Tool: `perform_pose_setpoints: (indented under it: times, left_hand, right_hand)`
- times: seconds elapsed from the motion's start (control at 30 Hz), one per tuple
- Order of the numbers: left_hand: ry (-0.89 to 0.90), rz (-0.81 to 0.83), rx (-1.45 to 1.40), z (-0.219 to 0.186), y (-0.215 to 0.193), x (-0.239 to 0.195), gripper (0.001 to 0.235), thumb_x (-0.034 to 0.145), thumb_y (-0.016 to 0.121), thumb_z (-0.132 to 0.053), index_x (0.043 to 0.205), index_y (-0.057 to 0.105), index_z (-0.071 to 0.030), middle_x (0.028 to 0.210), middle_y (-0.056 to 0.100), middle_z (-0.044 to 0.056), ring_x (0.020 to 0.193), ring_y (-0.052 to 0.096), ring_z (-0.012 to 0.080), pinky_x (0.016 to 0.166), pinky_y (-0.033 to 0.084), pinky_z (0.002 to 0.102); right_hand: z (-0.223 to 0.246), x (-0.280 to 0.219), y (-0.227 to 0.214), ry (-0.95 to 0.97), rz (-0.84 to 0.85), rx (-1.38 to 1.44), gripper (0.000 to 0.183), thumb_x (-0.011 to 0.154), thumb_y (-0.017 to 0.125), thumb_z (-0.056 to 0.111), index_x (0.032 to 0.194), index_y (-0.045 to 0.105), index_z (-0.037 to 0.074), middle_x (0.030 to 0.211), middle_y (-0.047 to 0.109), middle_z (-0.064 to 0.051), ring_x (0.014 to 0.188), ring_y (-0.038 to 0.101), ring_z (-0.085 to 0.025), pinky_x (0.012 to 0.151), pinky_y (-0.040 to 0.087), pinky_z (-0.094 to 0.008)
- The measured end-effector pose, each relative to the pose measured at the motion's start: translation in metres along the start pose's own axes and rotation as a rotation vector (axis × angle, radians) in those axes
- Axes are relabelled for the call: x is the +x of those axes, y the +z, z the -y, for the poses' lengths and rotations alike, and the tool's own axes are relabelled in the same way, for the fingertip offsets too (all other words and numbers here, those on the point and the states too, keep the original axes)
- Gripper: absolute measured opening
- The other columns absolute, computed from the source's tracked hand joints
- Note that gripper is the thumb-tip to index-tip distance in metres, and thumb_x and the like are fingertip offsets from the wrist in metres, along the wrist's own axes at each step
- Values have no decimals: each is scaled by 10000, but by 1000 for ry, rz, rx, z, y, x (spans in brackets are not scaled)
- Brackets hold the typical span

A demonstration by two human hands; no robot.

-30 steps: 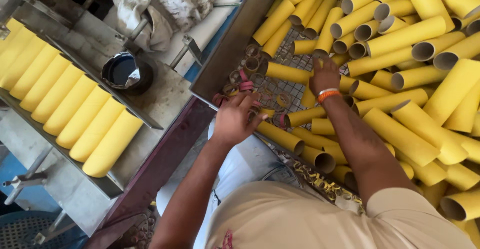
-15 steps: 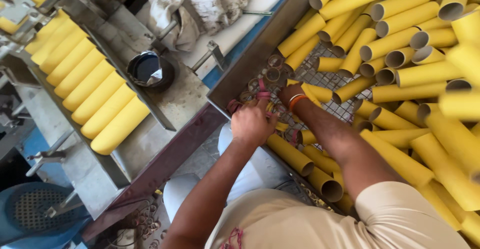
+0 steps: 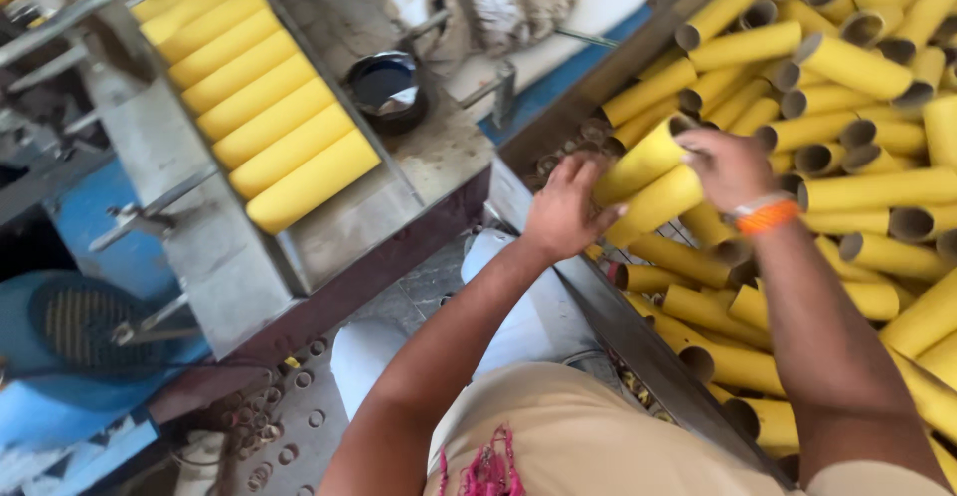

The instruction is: The person repeatedly picks yellow cylindrical objects from a conveyor belt and places them into a large bin. The action is continuous and repetitive, with the person handling the cylinders one at a time or in small groups.

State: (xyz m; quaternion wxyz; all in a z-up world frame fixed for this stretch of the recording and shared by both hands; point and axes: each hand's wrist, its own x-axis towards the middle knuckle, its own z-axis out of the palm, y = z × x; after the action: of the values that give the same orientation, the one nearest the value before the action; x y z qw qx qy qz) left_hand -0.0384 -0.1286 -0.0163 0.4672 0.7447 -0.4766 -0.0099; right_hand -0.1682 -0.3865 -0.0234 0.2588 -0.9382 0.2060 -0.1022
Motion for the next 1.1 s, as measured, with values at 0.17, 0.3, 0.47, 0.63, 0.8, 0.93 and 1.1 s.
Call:
perform_pose_setpoints:
  times: [0.17, 0.3, 0.47, 0.63, 0.8, 0.93, 1.1]
  left_hand:
    - [183, -162, -92, -11, -76, 4, 814, 874, 761, -506, 1496, 442, -88, 1442, 550, 217, 1329, 564, 423, 1135, 471, 472]
    - [70, 10, -78, -12, -147, -9, 863, 883, 753, -520, 1549, 396, -102, 1370, 618, 192, 1254, 616, 396, 1092, 503, 479]
    - [-67, -94, 215, 29, -209, -57, 839, 814, 785, -441, 1515, 436, -138, 1289, 648, 172, 1159, 635, 389, 993, 516, 489]
    - [-278, -54, 562, 109, -237, -104, 759, 769, 817, -346, 1449, 518, -187, 1242, 661, 107, 1182, 624, 342, 985, 491, 504]
    - [-252, -58, 699, 154, -225, -115, 761, 670, 850, -351, 1358, 570, -183, 1283, 648, 101, 1201, 591, 343, 1027, 445, 521]
    - [-206, -294, 590, 149, -233, -119, 566, 883, 802, -303, 1401, 605, -190, 1390, 660, 60, 1278, 606, 311, 1116, 470, 458]
    - [-187, -101, 342, 99, -219, -121, 714, 816, 844, -408, 1392, 560, -94, 1280, 647, 144, 1199, 604, 354, 1064, 470, 477]
  right_hand:
    - [123, -37, -72, -293, -146, 251, 203, 1078, 698, 17, 1274, 685, -32, 1171, 740, -139, 1006, 696, -127, 921, 551, -249]
    - [193, -23, -49, -386, -55, 618, 169, 1097, 662, -37, 1259, 644, -80, 1161, 716, -128, 1027, 679, -100, 985, 543, -230]
    - [242, 14, 24, -420, 44, 763, 312, 1053, 626, -53, 1363, 586, -59, 1190, 722, -133, 1075, 677, -131, 989, 539, -266]
    - [260, 29, 65, -431, -5, 868, 325, 1066, 585, -61, 1388, 547, -49, 1229, 715, -137, 1154, 684, -156, 1046, 535, -285]
    - [268, 30, 106, -414, -3, 850, 311, 1057, 571, -52, 1368, 560, -39, 1207, 716, -137, 1107, 671, -145, 1002, 531, -275]
    - [265, 26, 124, -411, 14, 870, 310, 1051, 573, -45, 1360, 555, -30, 1212, 716, -135, 1083, 663, -138, 970, 524, -261]
    - [283, 38, 151, -382, -14, 869, 290, 1040, 597, -28, 1329, 576, -15, 1216, 735, -127, 1063, 697, -134, 935, 555, -261]
